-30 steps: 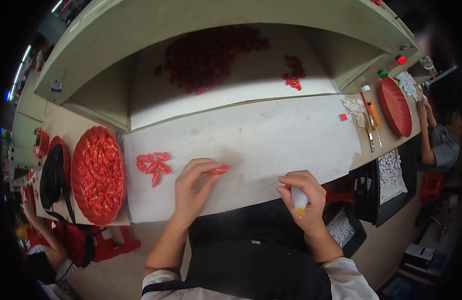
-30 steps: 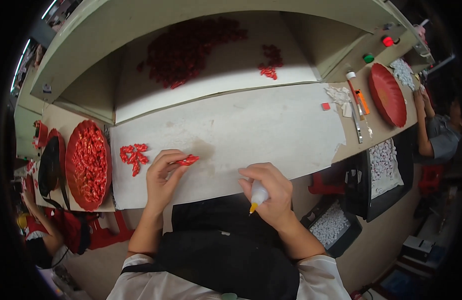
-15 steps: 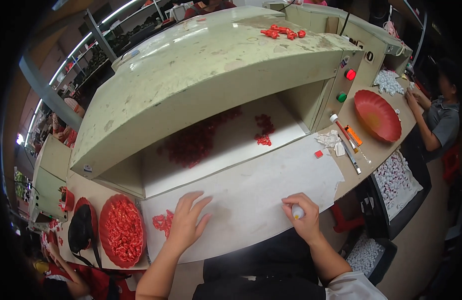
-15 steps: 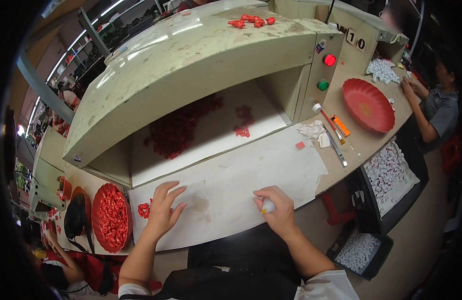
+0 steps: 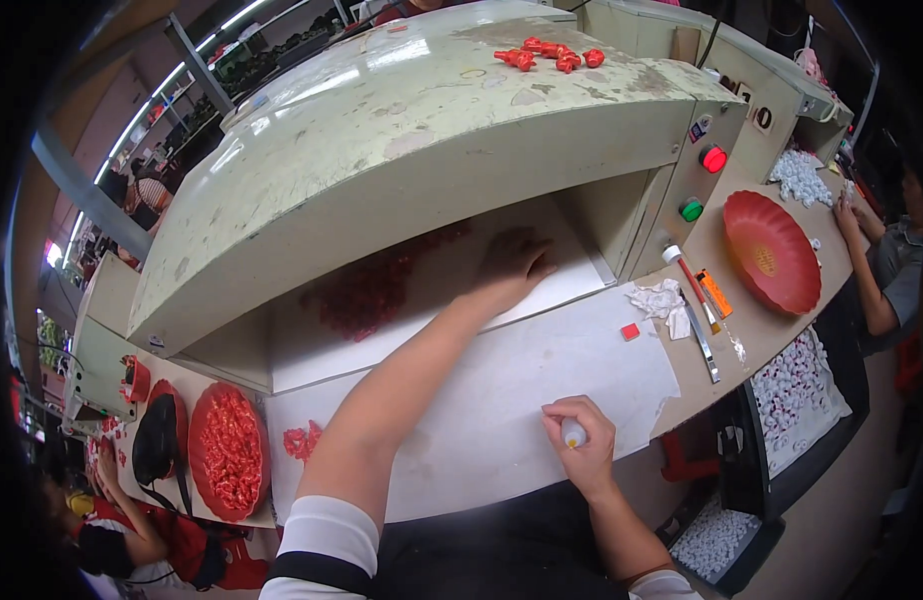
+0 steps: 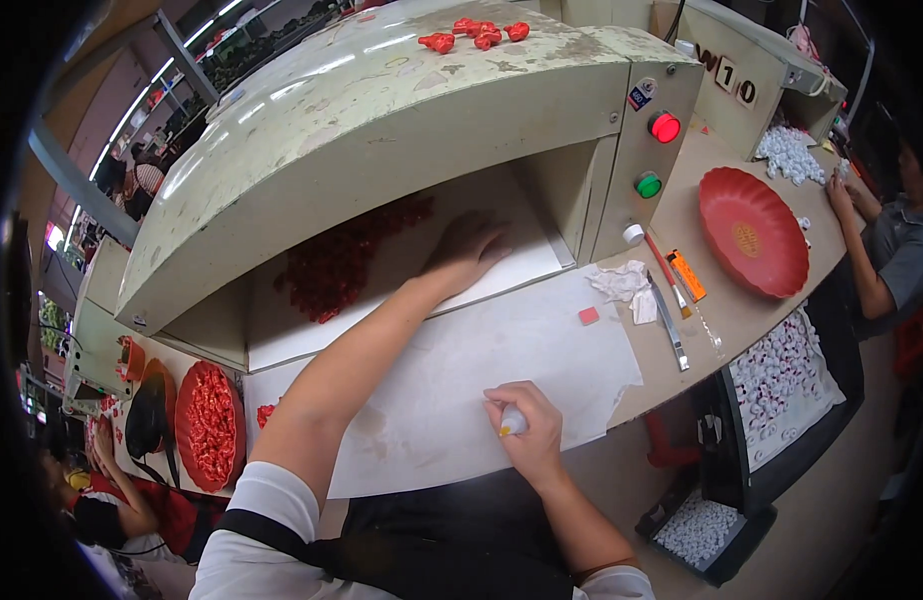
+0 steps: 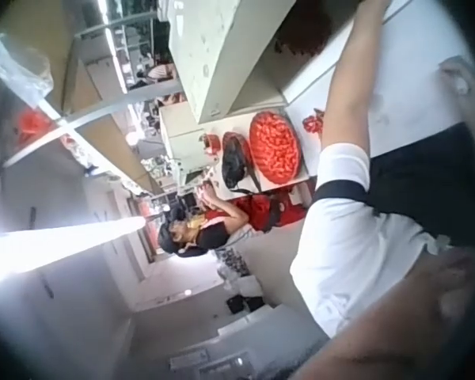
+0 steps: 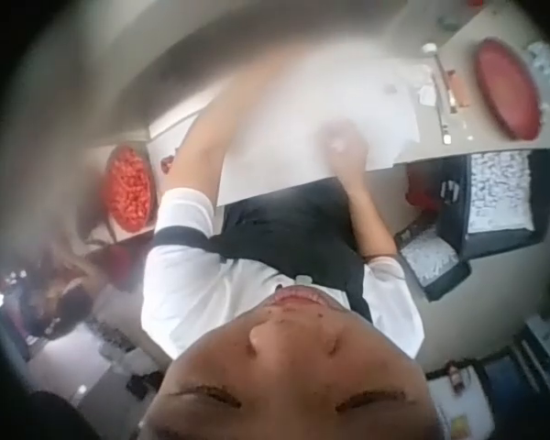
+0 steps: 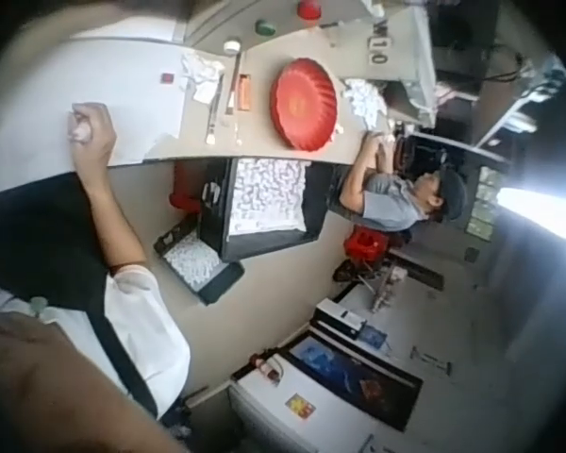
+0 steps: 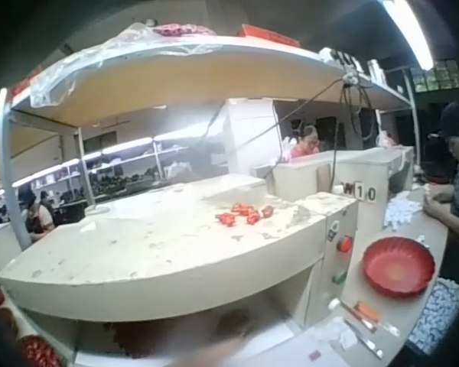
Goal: The person applies glue to small red plastic toy parts using a squeeze bottle.
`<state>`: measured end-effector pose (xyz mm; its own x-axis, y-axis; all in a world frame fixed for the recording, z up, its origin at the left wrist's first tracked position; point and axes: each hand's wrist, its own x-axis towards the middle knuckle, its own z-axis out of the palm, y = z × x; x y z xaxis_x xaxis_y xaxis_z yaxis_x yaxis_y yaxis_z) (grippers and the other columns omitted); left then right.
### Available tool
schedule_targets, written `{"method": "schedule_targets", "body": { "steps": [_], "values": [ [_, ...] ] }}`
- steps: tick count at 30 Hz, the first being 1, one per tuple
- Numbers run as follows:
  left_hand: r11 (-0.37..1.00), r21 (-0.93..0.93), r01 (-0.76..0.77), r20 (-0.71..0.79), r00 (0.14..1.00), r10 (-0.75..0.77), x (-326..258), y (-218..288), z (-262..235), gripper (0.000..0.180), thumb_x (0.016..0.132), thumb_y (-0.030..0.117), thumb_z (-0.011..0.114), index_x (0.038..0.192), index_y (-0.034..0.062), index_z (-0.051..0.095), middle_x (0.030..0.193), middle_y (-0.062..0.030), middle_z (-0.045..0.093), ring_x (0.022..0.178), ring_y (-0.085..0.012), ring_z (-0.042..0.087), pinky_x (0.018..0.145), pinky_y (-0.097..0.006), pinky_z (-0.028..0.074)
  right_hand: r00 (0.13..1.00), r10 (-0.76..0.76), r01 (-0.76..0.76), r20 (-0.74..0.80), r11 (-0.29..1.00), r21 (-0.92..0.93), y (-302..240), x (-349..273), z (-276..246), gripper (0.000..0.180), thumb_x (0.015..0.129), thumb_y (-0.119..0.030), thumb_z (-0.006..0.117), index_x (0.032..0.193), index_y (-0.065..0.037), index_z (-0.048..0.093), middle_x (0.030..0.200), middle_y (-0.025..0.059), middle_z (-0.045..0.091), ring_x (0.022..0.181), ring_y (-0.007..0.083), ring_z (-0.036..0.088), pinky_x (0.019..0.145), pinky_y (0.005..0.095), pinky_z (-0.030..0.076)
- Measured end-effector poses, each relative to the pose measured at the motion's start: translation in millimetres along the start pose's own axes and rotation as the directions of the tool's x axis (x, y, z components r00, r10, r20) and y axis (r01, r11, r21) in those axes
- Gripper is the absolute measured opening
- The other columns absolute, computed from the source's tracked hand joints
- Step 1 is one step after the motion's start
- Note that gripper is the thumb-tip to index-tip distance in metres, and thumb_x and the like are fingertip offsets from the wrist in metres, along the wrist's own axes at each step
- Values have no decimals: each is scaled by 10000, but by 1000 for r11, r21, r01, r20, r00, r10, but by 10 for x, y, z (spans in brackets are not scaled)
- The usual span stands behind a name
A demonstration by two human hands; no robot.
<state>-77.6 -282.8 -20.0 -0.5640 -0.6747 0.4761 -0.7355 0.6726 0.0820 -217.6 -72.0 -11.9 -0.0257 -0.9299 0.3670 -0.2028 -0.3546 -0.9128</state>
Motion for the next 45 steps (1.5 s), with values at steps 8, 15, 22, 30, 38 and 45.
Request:
{"method": "schedule_targets", "body": {
  "steps": [8,15,22,30,38,45],
  "values": [
    [985,-48,164,-193,966,-170,-30,-192,20,135,701,104,555,797,20,512,821,-154,493,807,-319,479,723,-398,403,1000,0,0,-9,1000,0,8,4,-20,129,677,64,607,786,0,581,750,86,564,656,153,549,617,231,427],
    [993,7,116,-313,944,-108,-285,-401,-98,153,702,104,547,811,6,506,832,-171,494,835,-345,475,739,-414,397,996,-85,84,-23,995,-48,53,20,3,161,659,57,622,795,-15,579,750,100,566,609,183,551,572,249,434],
    [855,-370,363,-156,883,-443,-223,-908,-288,262,790,230,542,980,50,536,923,-156,552,938,-294,520,777,-375,404,1000,5,-5,1,1000,-30,-12,5,19,119,676,58,607,778,6,577,753,96,574,674,173,553,623,242,429],
    [904,266,334,-88,943,-322,-9,-940,-549,326,807,307,504,1053,97,535,1030,-113,552,947,-266,511,797,-364,406,1000,-4,3,-15,998,-62,-14,-1,22,112,673,58,608,768,7,575,750,95,574,675,176,553,625,244,429],
    [906,123,406,-137,911,-390,-342,-975,-746,282,799,272,503,1000,86,570,920,-123,581,851,-286,539,747,-367,419,1000,-30,30,9,995,-100,-36,-2,55,145,660,70,614,786,7,581,743,101,573,644,178,560,607,248,444],
    [959,132,249,-113,965,-235,-602,-751,-957,205,805,220,502,929,89,600,893,-125,581,827,-302,538,744,-377,419,1000,12,-13,-4,997,-72,4,-15,41,105,674,53,604,766,15,572,748,97,568,689,173,546,642,247,422]
  ]
}}
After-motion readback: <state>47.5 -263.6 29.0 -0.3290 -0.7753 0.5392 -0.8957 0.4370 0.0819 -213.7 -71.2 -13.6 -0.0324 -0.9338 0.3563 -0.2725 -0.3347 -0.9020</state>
